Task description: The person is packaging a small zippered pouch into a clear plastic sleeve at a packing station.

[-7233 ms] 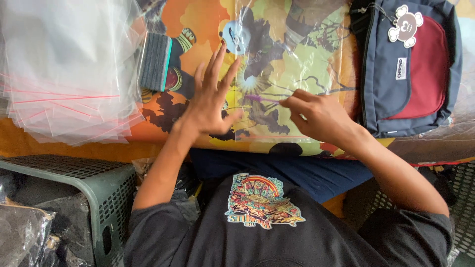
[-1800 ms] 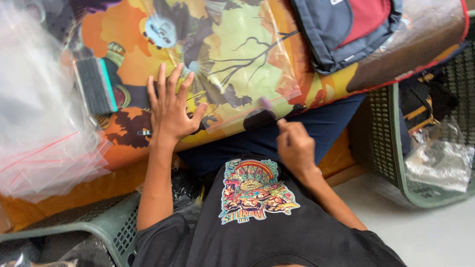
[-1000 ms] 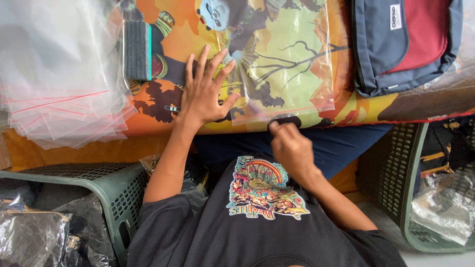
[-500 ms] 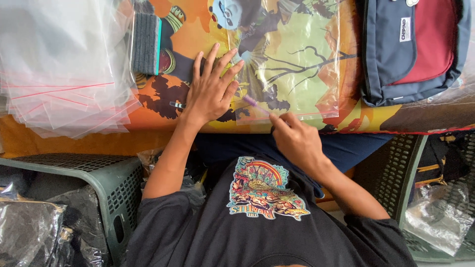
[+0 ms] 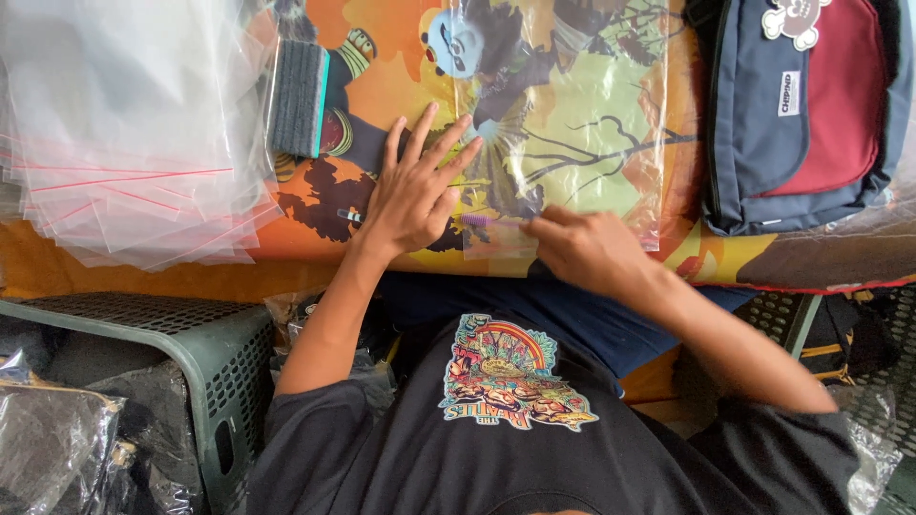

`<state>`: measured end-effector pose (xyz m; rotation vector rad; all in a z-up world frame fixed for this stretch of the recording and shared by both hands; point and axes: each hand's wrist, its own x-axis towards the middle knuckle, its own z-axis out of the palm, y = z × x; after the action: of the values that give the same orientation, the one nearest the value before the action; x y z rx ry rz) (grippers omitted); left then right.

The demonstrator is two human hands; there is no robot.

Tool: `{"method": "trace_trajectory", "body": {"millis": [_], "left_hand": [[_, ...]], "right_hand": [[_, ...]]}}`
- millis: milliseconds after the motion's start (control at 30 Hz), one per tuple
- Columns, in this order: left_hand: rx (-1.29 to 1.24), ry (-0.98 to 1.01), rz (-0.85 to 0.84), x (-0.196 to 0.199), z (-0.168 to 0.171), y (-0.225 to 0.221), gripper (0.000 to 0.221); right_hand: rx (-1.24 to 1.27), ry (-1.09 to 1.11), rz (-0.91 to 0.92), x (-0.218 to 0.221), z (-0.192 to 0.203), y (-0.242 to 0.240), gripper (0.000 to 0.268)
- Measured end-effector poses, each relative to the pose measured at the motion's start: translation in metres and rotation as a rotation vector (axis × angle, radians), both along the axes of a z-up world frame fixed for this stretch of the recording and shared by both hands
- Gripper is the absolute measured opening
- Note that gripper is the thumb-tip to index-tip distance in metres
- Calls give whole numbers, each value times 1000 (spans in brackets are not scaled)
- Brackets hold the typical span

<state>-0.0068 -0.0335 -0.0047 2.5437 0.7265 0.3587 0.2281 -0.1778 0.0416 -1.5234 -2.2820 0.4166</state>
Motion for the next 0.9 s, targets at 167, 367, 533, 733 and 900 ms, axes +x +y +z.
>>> {"method": "trace_trajectory", "body": {"millis": [167,367,533,733,900], "left_hand": [[-3,10,-4,0,-3,-1,72],[99,53,9,0,-4,-2,105],[120,56,-23,0,-5,-2,102],[128,57,-18,1,-4,-4,101],[126,8,24,0,-5,-4,107]], "right_hand": [[41,-97,7,20,-6,48,14],[8,-157,7,32,-14,86,26],[156,-149,-9,69,-76,171,20],[373,-322,-193,91,-104,234,20],[87,-143,-55,45,-36,120,24]]}}
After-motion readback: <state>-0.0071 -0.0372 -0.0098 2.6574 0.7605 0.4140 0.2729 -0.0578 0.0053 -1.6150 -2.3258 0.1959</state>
